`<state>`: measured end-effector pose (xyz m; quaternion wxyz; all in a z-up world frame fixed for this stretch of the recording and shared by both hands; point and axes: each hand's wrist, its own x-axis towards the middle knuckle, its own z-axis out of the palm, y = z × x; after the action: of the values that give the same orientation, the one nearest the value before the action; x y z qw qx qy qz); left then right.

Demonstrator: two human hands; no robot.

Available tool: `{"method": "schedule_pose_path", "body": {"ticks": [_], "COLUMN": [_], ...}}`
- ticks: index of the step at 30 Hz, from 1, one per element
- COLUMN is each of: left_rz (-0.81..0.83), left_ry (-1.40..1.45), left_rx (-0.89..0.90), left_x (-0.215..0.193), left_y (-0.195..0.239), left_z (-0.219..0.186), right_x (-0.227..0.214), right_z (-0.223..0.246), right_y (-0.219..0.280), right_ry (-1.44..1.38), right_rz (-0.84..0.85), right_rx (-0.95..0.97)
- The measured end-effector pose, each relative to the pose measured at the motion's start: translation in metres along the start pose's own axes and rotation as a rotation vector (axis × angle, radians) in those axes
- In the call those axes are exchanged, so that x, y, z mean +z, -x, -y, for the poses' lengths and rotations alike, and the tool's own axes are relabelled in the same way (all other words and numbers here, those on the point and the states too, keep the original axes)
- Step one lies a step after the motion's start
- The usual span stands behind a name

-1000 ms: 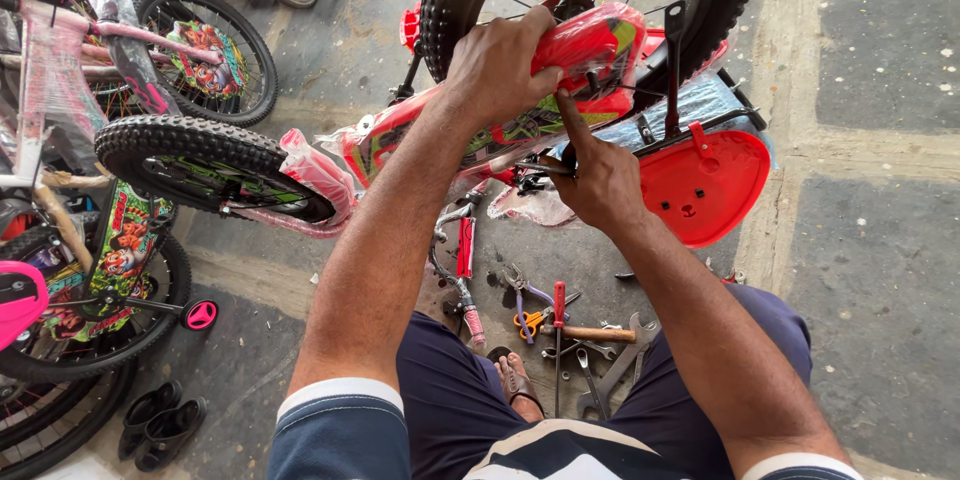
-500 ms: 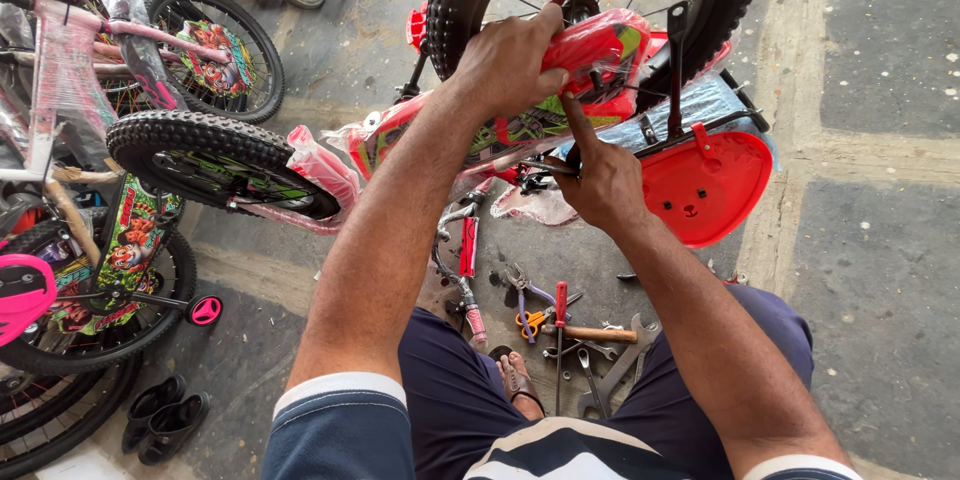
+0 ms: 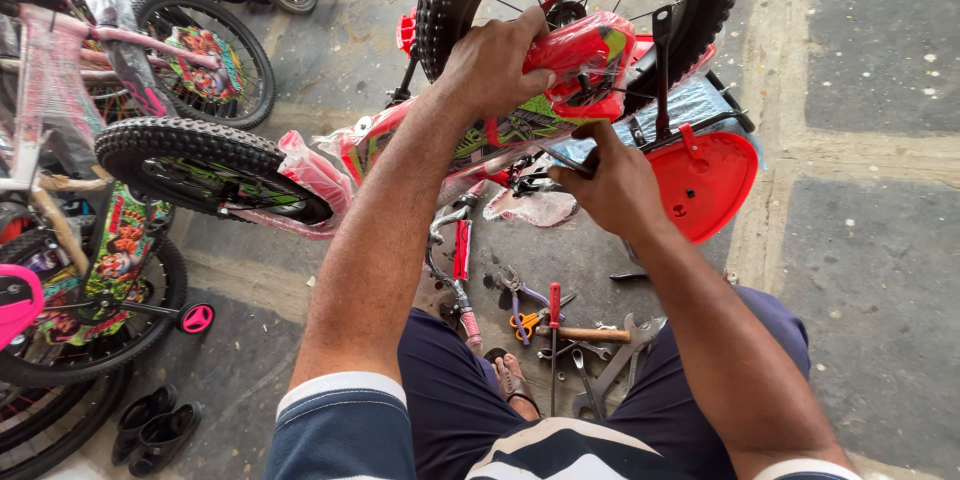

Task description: The person sits on the ground and uses a small metal tool to scrape and adjust the red plastic chain guard on a child's bicycle. They repeatedly scrape the surface and edges of the guard, occasionally repositioning their hands and the tool.

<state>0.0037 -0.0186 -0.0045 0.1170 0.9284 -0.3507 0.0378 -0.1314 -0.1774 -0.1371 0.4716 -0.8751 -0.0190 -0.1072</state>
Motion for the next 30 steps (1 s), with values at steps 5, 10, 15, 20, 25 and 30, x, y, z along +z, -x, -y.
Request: {"method": "schedule_pose_path", "body": {"ticks": [5, 10, 15, 20, 25, 30], "left_rz": [0.025, 0.035, 0.093, 0.063, 0.075, 0.08], "left_ry": [0.027, 0.032, 0.043, 0.052, 0.053, 0.08], "left_rx": [0.003, 0.003, -0.044, -0.004, -0.015, 0.012], "left_x": [-0.002, -0.003, -0.001, -0.001, -0.003, 0.0], "left_y": [-0.001, -0.002, -0.005, -0.003, -0.004, -0.007], "left_z": [0.004, 0.008, 0.01, 0.016, 0.017, 0.022], "right_x": [-0.018, -0.02, -0.013, -0.004, 0.009, 0.014], "right_z": [0.012, 0.038, 0.048, 0.056, 0.066, 0.058], "right_y": [0.017, 0.012, -0.004, -0.01, -0.016, -0.026], "right_ry": [-0.165, 0.117, 0.258, 0.391, 0.563, 0.604], "right_rz": [-0.173, -0.424, -0.432, -0.373, -0.413, -0.35], "right_rx": [-0.075, -0.318, -0.359, -0.259, -0.269, -0.259]}}
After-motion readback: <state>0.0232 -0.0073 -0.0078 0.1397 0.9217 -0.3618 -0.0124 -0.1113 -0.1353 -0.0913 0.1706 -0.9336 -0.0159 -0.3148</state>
